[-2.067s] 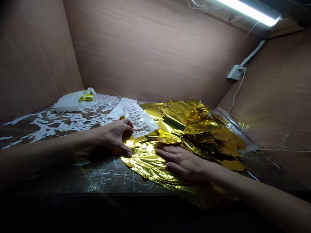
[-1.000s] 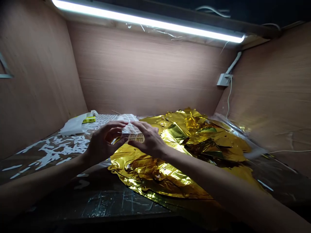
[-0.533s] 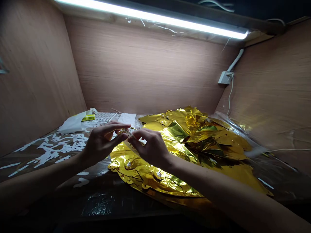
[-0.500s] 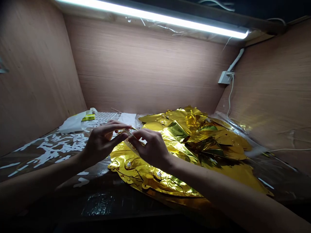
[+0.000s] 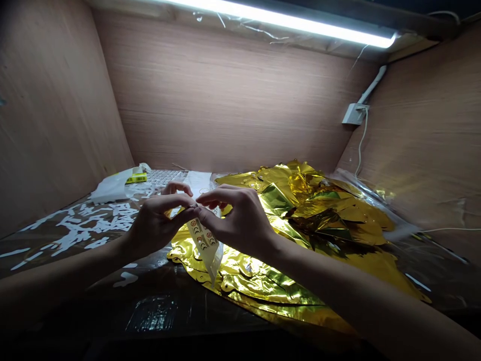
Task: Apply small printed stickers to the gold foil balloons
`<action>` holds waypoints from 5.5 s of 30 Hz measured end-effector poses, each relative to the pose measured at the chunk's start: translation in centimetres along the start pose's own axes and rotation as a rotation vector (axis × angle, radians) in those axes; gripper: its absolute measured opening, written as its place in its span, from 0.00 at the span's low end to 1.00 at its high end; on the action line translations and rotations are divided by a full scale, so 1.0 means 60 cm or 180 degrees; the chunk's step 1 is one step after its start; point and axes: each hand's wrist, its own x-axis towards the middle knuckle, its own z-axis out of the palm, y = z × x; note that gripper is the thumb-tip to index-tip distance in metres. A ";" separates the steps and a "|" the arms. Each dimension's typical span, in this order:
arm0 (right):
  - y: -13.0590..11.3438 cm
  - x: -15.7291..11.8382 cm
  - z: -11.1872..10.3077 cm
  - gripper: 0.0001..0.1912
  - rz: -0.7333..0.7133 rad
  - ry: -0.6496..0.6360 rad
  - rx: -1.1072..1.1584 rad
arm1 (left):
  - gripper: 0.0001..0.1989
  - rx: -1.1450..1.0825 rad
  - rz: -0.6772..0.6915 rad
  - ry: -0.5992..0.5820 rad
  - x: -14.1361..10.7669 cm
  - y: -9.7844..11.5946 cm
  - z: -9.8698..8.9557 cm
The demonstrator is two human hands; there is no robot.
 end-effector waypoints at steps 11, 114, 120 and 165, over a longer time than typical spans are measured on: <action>-0.001 0.002 -0.003 0.11 0.0954 -0.0480 0.0674 | 0.06 0.0145 0.0367 -0.0224 -0.003 0.002 0.006; 0.127 -0.084 0.022 0.06 0.1304 -0.1250 0.0554 | 0.18 -0.0113 -0.0943 0.1157 0.024 -0.132 -0.026; 0.124 -0.085 0.021 0.06 0.1309 -0.1263 0.0567 | 0.16 -0.0094 -0.0929 0.1147 0.024 -0.132 -0.026; 0.165 0.013 0.029 0.10 0.1840 -0.2143 -0.0087 | 0.17 0.0148 -0.0989 0.0693 0.019 -0.146 -0.043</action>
